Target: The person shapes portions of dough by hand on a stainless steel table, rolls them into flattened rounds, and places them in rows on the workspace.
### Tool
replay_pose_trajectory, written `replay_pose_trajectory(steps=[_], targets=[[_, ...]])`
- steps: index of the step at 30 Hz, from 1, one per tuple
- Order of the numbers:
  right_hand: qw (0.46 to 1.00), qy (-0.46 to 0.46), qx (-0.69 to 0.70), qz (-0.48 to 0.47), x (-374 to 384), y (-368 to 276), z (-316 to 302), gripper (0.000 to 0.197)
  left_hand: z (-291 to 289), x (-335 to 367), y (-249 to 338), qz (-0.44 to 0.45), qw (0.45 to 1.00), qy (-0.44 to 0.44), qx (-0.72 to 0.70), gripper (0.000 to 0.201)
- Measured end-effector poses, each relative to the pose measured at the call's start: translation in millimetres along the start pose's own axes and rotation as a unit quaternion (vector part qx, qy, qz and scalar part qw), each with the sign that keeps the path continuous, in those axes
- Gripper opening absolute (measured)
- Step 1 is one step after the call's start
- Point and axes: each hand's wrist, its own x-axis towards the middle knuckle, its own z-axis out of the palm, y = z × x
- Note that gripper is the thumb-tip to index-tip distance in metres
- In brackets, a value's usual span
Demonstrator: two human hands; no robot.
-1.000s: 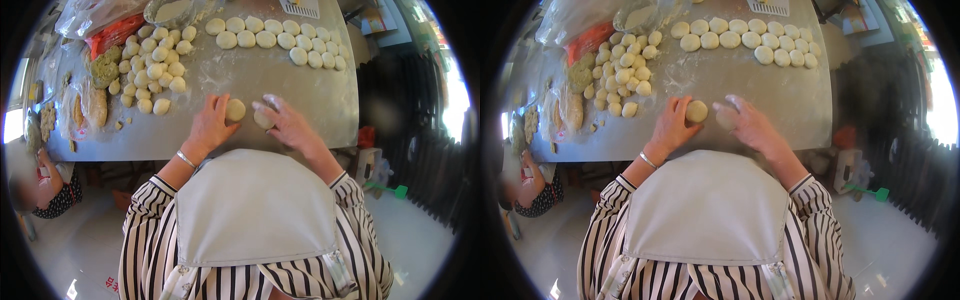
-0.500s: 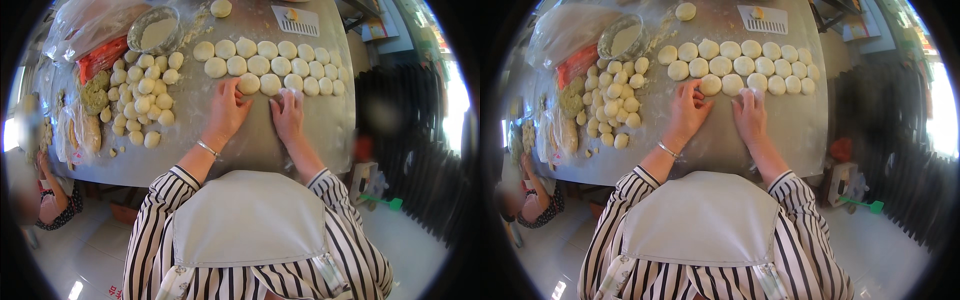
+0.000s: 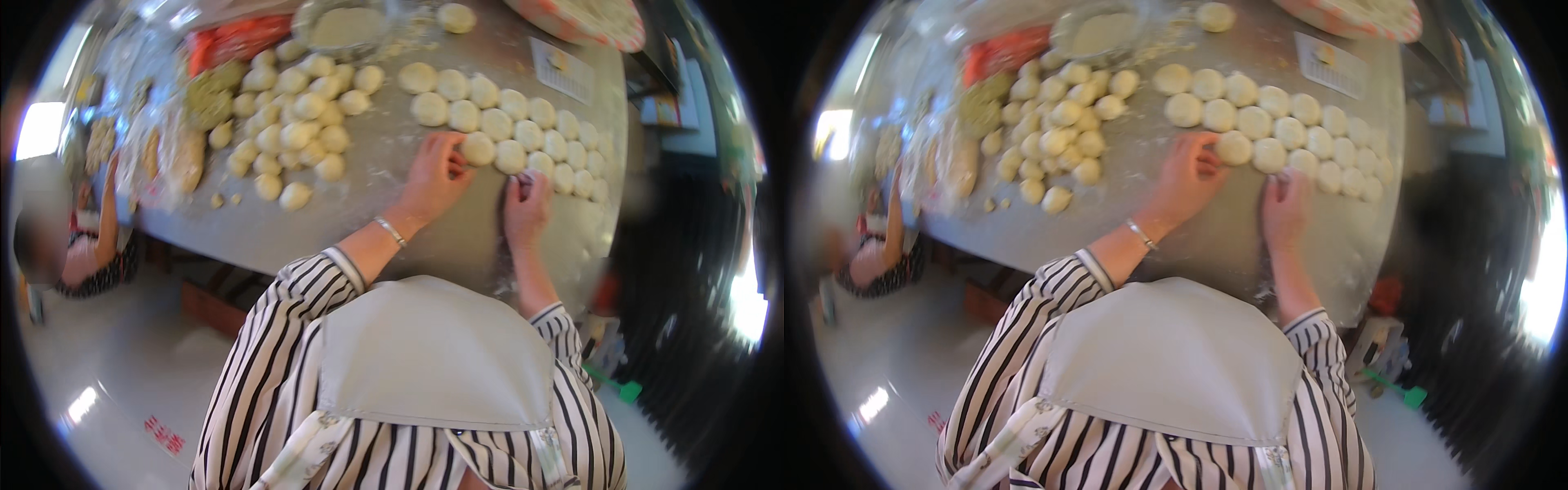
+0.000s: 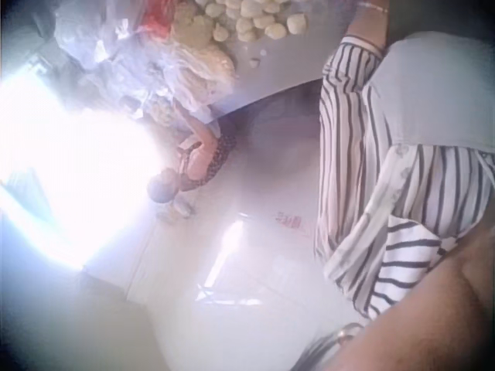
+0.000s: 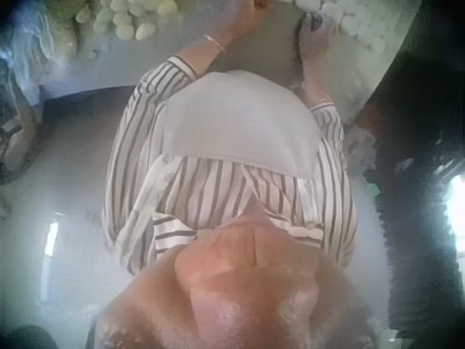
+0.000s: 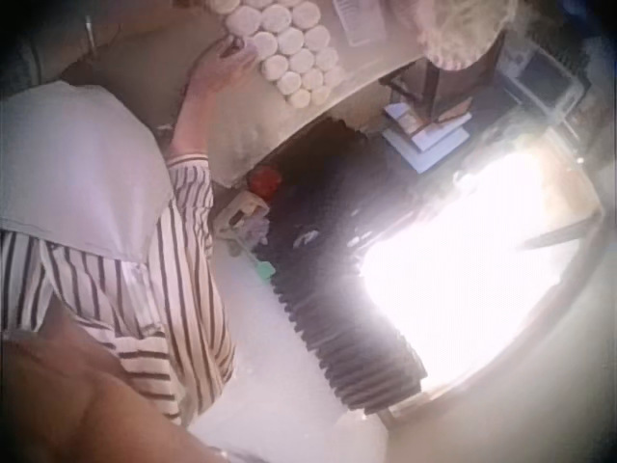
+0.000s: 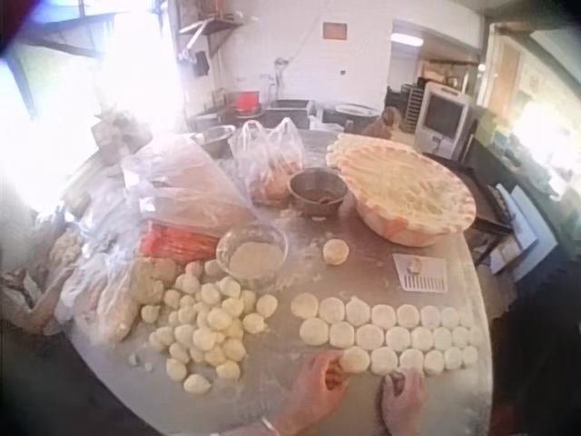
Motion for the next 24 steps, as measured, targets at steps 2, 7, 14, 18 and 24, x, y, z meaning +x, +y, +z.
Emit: replay_pose_trajectory(steps=[2,7,14,18,24], targets=[[1.0,-0.003,0.008,-0.006,-2.0,8.1,0.2,0.028,-11.1,-7.9,1.9,-0.014,1.0,0.005,-0.027,0.046],[0.993,-0.074,0.085,0.03,-22.9,-12.8,-10.2,0.029,-76.8,-65.0,20.9,-0.035,0.996,-0.034,0.07,0.04],[0.944,-0.267,0.168,-0.101,-27.1,-140.7,22.9,0.042,-180.6,-133.8,6.8,-0.013,0.957,0.183,0.225,0.045],[0.921,-0.305,0.209,-0.122,-20.1,-189.2,72.4,0.051,-205.8,-139.1,-4.7,-0.037,0.944,0.208,0.252,0.051],[0.949,-0.268,0.146,-0.078,-24.1,-229.4,100.7,0.052,-204.6,-133.9,-18.9,-0.019,0.936,0.19,0.294,0.053]])
